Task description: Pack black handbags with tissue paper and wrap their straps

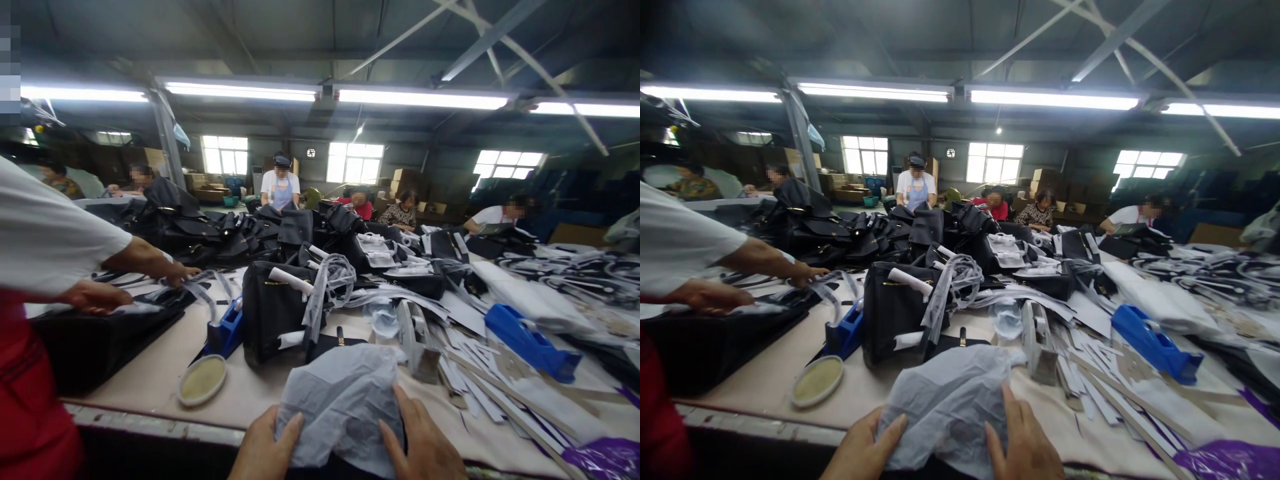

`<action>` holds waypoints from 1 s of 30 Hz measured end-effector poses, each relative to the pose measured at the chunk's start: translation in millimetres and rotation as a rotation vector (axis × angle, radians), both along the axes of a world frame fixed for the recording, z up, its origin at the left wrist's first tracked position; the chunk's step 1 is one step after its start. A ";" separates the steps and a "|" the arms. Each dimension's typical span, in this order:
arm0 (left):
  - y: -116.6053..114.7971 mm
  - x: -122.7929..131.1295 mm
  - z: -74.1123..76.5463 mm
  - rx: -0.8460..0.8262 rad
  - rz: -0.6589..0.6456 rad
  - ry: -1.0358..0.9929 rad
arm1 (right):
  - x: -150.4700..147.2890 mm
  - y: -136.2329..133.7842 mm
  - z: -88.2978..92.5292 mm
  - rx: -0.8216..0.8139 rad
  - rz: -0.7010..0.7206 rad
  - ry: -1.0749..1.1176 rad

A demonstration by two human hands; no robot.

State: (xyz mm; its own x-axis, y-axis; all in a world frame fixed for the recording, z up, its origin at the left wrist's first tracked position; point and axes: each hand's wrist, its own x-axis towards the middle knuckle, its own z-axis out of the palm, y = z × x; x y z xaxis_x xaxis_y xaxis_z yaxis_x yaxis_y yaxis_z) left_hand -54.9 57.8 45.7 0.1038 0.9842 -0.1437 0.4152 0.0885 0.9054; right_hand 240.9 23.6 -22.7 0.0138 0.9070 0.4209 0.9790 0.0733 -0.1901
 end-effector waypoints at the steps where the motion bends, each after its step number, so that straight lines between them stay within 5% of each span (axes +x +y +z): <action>1: -1.9 0.6 -1.6 0.018 0.019 0.037 | -2.4 1.0 -0.3 -0.018 -0.019 -0.011; 7: -1.5 -5.8 -14.1 0.173 0.036 0.436 | -16.9 15.0 1.1 -0.074 -0.098 -0.060; 12: 13.1 -12.1 9.8 0.279 -0.005 0.653 | -15.3 5.6 17.9 -0.071 -0.057 -0.080; 16: 24.0 -7.0 26.1 0.295 -0.014 0.678 | -18.5 -9.8 27.1 0.117 0.150 -0.221; 20: 28.7 -1.5 20.9 0.255 -0.043 0.650 | -27.1 -11.3 27.2 0.164 0.504 -0.324; 27: 23.3 -9.3 25.0 0.203 -0.042 0.517 | -22.6 -1.5 52.9 0.116 0.696 -0.245; 30: 13.5 -12.7 15.2 0.193 -0.063 0.491 | -15.1 -2.2 48.7 0.075 0.805 -0.181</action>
State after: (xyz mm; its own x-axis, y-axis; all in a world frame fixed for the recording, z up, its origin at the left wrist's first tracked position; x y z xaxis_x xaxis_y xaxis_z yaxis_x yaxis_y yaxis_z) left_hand -67.6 71.3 60.9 0.1296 0.9915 -0.0071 0.7934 -0.0994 0.6005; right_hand 225.8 21.4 26.0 -0.7018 0.5799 0.4137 0.6367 0.7711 -0.0010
